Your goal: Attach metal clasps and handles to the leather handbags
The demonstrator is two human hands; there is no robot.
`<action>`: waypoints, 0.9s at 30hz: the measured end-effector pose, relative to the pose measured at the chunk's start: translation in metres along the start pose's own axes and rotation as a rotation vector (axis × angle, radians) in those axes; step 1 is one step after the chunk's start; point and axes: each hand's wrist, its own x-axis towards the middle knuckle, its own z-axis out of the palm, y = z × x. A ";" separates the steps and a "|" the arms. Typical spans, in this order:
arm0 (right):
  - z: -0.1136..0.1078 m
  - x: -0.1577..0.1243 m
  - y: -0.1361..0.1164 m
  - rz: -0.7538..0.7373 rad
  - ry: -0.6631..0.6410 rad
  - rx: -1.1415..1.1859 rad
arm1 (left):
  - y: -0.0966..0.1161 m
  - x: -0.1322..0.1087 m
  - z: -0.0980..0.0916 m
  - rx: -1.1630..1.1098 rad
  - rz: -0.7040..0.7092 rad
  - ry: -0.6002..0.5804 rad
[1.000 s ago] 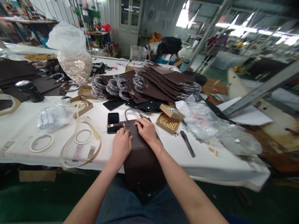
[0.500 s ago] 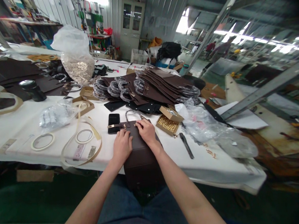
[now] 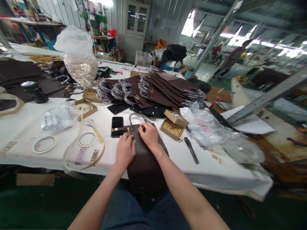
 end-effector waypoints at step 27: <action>-0.007 0.000 0.008 0.000 -0.039 0.031 | -0.009 -0.004 0.001 -0.113 -0.031 0.035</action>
